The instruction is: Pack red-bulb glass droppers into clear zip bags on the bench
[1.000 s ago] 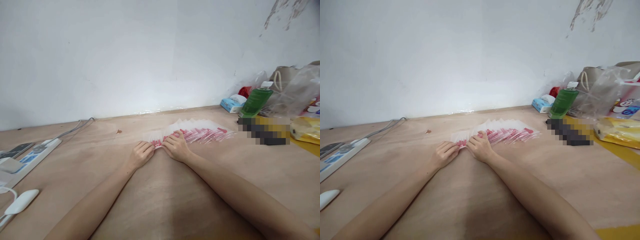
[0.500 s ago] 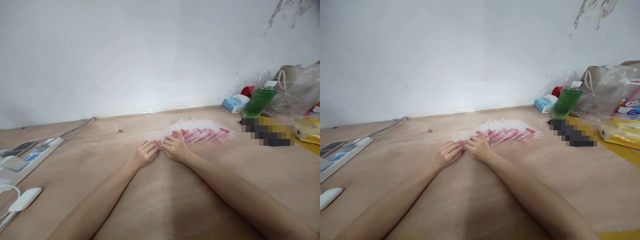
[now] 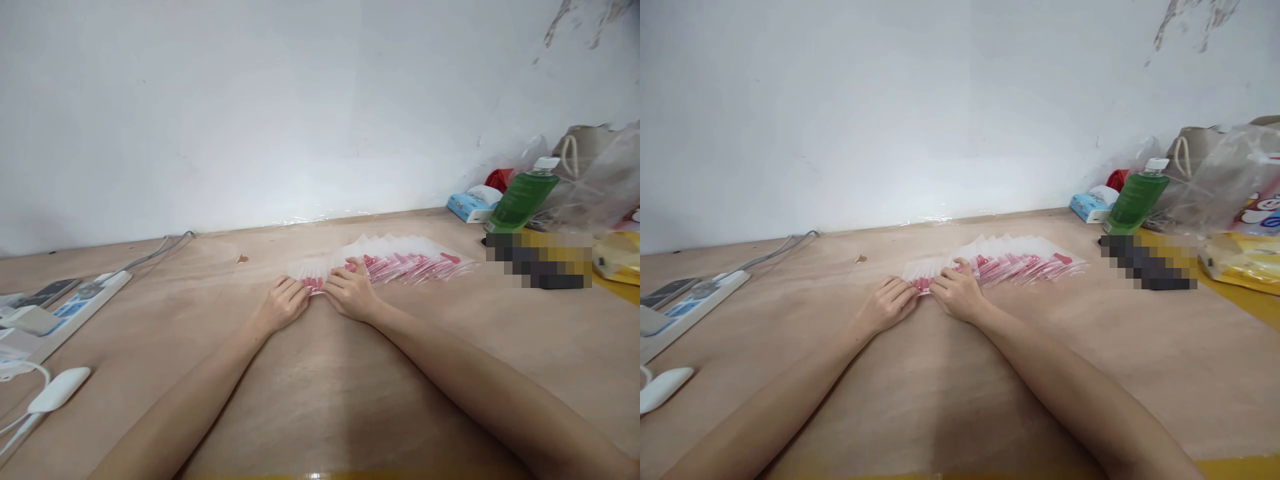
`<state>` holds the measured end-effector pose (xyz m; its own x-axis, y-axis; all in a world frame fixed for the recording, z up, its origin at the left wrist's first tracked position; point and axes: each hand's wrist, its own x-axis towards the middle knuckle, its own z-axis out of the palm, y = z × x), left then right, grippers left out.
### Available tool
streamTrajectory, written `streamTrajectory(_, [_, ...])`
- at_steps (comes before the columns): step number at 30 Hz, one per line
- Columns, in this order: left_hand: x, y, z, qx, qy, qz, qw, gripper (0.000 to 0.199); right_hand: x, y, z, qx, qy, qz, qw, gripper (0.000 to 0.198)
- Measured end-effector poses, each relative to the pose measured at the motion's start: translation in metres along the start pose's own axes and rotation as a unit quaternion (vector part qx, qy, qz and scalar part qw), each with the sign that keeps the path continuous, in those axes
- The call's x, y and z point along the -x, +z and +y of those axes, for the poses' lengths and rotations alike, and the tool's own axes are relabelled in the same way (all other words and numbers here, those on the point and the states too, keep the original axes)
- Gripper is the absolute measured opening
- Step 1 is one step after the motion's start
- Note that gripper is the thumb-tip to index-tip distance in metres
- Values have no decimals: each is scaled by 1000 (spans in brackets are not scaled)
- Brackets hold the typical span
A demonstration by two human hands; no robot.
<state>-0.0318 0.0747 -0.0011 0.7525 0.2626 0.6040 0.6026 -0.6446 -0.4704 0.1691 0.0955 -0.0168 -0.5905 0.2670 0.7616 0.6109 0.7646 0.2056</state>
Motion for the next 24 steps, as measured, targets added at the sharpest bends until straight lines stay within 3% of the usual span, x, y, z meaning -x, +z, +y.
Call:
streamTrajectory(8, [29,-23,-12,-16,-8,-25,1000,10,1,0,2,-7,1,0,1000,22])
streamTrajectory(15, [39,-23,-13,3,-57,-24,998,21,3,2,1,-4,12,-14,1000,24])
streamTrajectory(19, [32,-28,-7,66,-157,-83,982,14,4,-4,4,-41,10,-40,998,19])
streamTrajectory(22, [14,-31,6,109,-229,-143,957,49,7,-16,15,-74,52,-69,993,30])
streamTrajectory(24, [2,-27,13,142,-212,-187,949,53,11,-26,25,-63,103,-82,989,37])
